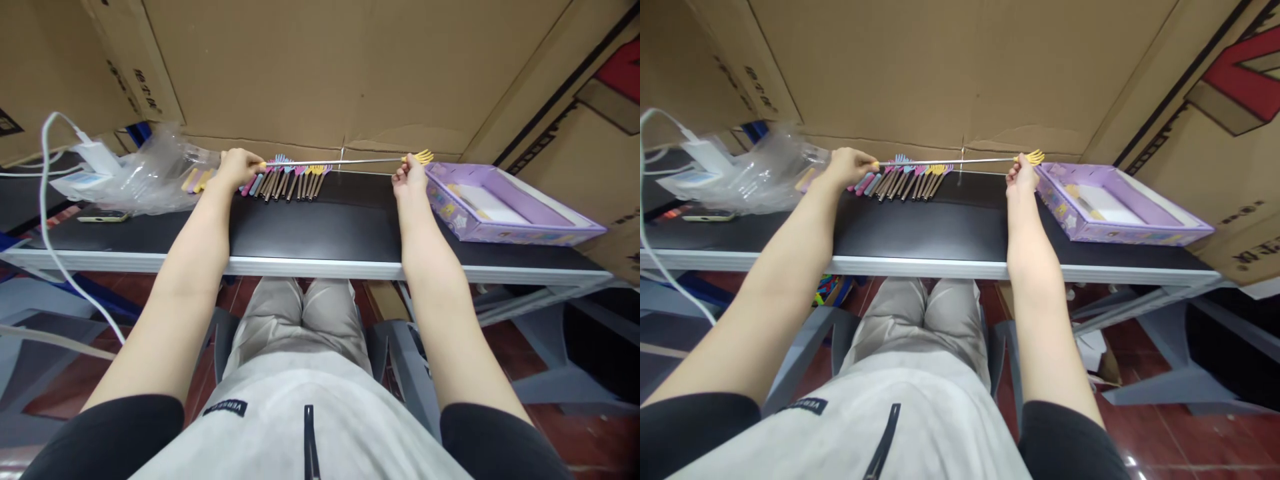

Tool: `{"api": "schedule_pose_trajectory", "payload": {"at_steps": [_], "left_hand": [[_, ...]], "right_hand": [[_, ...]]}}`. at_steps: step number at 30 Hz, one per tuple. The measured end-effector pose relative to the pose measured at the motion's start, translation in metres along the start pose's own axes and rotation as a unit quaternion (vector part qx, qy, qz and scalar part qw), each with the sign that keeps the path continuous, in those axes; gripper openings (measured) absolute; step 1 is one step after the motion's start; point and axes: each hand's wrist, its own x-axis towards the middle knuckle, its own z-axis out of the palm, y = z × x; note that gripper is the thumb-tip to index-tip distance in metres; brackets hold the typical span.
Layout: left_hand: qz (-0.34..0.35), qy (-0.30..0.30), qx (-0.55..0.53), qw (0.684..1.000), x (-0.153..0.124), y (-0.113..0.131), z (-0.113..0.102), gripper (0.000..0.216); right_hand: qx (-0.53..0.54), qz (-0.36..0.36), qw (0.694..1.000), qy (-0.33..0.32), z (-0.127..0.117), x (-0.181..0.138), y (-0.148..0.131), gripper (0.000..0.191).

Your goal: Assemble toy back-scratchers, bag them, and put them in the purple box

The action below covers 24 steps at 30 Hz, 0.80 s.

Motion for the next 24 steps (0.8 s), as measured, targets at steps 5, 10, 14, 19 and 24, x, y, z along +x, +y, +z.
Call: {"api": "schedule_pose_trajectory", "payload": {"at_steps": [5, 10, 14, 19, 24], "left_hand": [[-0.025, -0.003, -0.013, 1.000, -0.005, 0.011, 0.001, 0.038], [-0.030, -0.009, -0.033, 0.999, -0.007, 0.005, 0.000, 0.036], [0.010, -0.001, -0.077, 0.997, -0.004, -0.011, 0.003, 0.038], [0.035, 0.017, -0.084, 0.996, 0.010, -0.002, 0.017, 0.019], [0.172, 0.034, -0.099, 0.979, 0.016, 0.065, 0.042, 0.011]], "right_hand": [[0.037, 0.008, 0.998, 0.055, 0.008, -0.017, 0.001, 0.044], [0.053, 0.019, 0.994, 0.094, 0.006, -0.027, -0.009, 0.050], [-0.011, -0.001, 0.997, 0.080, -0.003, -0.012, -0.011, 0.053], [-0.049, -0.020, 0.996, 0.068, 0.016, -0.026, 0.007, 0.049], [-0.072, -0.005, 0.991, -0.116, 0.067, -0.092, 0.057, 0.049]]}}
